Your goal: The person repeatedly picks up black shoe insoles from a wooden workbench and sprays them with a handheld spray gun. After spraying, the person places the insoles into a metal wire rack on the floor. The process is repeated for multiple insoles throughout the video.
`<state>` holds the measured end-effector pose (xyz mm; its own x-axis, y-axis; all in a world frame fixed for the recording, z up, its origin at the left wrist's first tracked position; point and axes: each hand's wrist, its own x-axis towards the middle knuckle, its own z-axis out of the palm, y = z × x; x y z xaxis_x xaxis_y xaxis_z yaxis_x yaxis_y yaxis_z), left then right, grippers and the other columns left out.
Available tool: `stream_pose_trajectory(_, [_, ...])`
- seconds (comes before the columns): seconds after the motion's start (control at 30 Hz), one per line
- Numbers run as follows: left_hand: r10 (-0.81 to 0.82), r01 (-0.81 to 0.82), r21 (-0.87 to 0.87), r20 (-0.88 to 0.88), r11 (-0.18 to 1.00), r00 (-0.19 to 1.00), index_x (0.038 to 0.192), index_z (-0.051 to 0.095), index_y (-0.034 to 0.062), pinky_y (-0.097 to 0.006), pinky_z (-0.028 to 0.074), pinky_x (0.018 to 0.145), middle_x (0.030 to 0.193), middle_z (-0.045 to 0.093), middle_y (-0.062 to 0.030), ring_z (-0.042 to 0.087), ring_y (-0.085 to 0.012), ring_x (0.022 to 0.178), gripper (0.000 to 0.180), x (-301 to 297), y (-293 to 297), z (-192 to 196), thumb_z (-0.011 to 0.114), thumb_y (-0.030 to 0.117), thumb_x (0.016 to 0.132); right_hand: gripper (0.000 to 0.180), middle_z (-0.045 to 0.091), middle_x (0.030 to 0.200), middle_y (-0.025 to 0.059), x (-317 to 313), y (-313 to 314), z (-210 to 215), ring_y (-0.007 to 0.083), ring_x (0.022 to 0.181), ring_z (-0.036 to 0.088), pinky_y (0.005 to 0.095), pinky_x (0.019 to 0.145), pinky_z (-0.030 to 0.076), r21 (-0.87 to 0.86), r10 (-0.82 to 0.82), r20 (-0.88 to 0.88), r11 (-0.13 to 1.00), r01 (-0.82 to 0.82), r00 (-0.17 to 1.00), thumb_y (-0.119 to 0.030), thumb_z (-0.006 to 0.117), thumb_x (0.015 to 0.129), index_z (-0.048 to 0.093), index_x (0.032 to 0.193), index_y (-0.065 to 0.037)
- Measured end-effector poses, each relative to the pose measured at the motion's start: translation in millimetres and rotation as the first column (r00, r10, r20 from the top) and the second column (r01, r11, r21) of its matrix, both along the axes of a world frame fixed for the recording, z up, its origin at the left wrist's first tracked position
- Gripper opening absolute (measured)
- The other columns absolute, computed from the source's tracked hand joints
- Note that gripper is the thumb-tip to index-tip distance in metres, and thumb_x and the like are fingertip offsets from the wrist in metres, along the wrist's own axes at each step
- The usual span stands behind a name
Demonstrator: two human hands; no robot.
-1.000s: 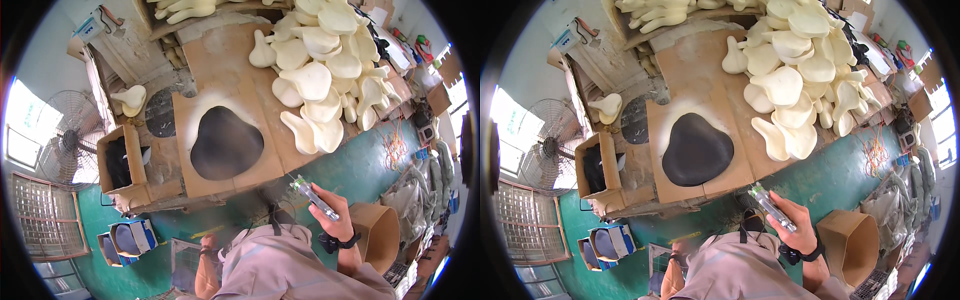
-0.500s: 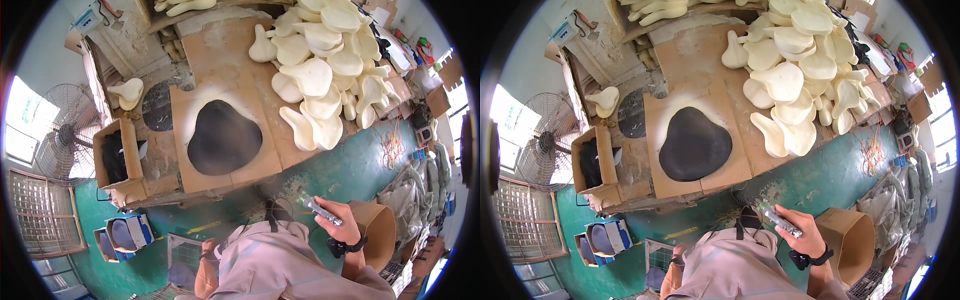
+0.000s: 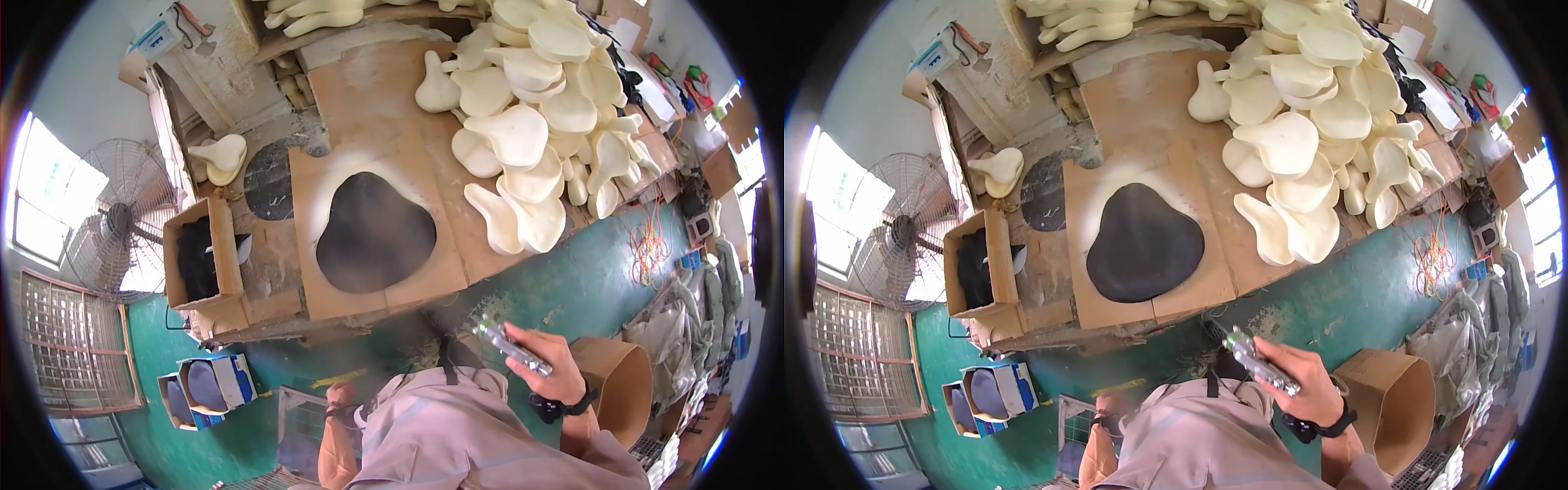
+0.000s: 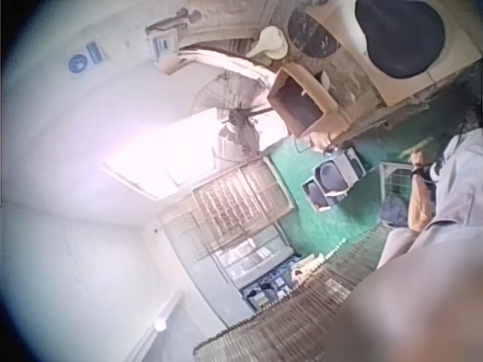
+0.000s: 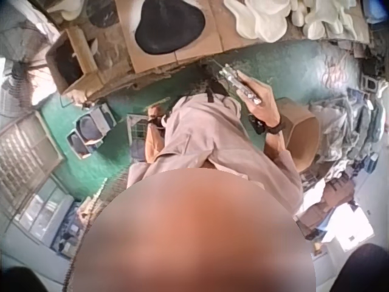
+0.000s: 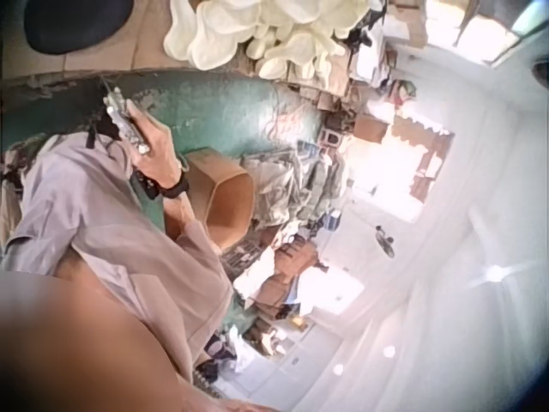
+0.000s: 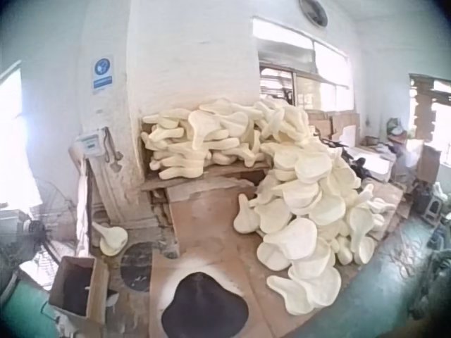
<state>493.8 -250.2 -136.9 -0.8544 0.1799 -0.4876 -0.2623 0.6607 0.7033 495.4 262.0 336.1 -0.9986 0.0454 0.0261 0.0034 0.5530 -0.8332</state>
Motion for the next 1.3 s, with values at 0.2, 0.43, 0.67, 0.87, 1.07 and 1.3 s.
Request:
stream_pose_trajectory(0.2, [-0.617, 0.547, -0.47, 0.006, 0.693, 0.787, 0.1, 0.078, 0.0113, -0.032, 0.059, 0.084, 0.1, 0.077, -0.0055, 0.073, -0.0227, 0.096, 0.022, 7.2, 20.8, 17.3, 0.073, 0.027, 0.084, 0.051, 0.071, 0.097, 0.0172, 3.6, -3.8, -2.8, 0.0294, 0.079, 0.068, 0.0336, 0.075, 0.052, -0.036, -0.128, -0.007, 0.991, 0.128, 0.992, -0.004, 0.074, 0.084, 0.061, 0.133, 0.004])
stream_pose_trajectory(0.43, [-0.457, 0.478, -0.366, 0.149, 0.798, 0.877, 0.105, 0.078, 0.0172, -0.039, 0.059, 0.085, 0.111, 0.076, -0.006, 0.071, -0.0258, 0.106, 0.031, 25.8, 8.0, -12.6, 0.063, 0.038, 0.088, 0.054, 0.071, 0.101, 0.0184, 14.7, 2.7, -2.4, 0.0313, 0.082, 0.068, 0.035, 0.077, 0.053, -0.03, 0.078, 0.086, 0.997, -0.076, 0.993, -0.003, 0.075, 0.082, 0.061, 0.134, 0.003])
stream_pose_trajectory(0.67, [-0.42, 0.503, -0.493, 0.277, 0.71, 0.864, 0.104, 0.078, 0.018, -0.037, 0.057, 0.091, 0.117, 0.074, -0.0094, 0.069, -0.0293, 0.111, 0.028, -3.0, 24.6, 1.3, 0.064, 0.035, 0.086, 0.054, 0.071, 0.101, 0.0195, -8.9, -6.5, 2.1, 0.0301, 0.083, 0.069, 0.0335, 0.075, 0.052, -0.021, -0.152, -0.037, 0.988, 0.151, 0.988, -0.003, 0.074, 0.083, 0.06, 0.135, 0.003])
stream_pose_trajectory(0.87, [-0.441, 0.435, -0.432, 0.091, 0.79, 0.893, 0.102, 0.077, 0.016, -0.039, 0.058, 0.088, 0.112, 0.075, -0.0102, 0.07, -0.0337, 0.105, 0.028, 2.5, 6.9, -41.3, 0.066, 0.035, 0.085, 0.064, 0.07, 0.099, 0.0188, 13.0, 9.8, 8.6, 0.035, 0.083, 0.068, 0.0361, 0.077, 0.054, 0.035, 0.038, 0.043, 0.999, -0.039, 0.998, 0.004, 0.077, 0.078, 0.057, 0.139, 0.0])
stream_pose_trajectory(1.07, [-0.586, 0.629, -0.494, 0.264, 0.6, 0.766, 0.106, 0.077, 0.018, -0.038, 0.058, 0.089, 0.111, 0.076, -0.0078, 0.071, -0.03, 0.106, 0.032, -2.8, 26.8, -24.2, 0.062, 0.039, 0.087, 0.062, 0.069, 0.097, 0.0179, -11.6, -1.1, 4.0, 0.0334, 0.079, 0.067, 0.0359, 0.072, 0.053, 0.038, 0.0, -0.071, 0.999, 0.003, 0.997, 0.004, 0.076, 0.079, 0.057, 0.139, 0.0])
stream_pose_trajectory(1.3, [-0.561, 0.556, -0.475, 0.148, 0.682, 0.815, 0.106, 0.077, 0.0202, -0.036, 0.059, 0.087, 0.115, 0.075, -0.0061, 0.071, -0.0231, 0.107, 0.028, 6.0, 7.6, -34.3, 0.063, 0.036, 0.087, 0.058, 0.068, 0.095, 0.0173, -19.1, -2.1, 8.9, 0.03, 0.076, 0.066, 0.0339, 0.07, 0.051, 0.04, -0.045, -0.143, 0.998, 0.051, 0.989, 0.002, 0.074, 0.081, 0.058, 0.137, 0.002])
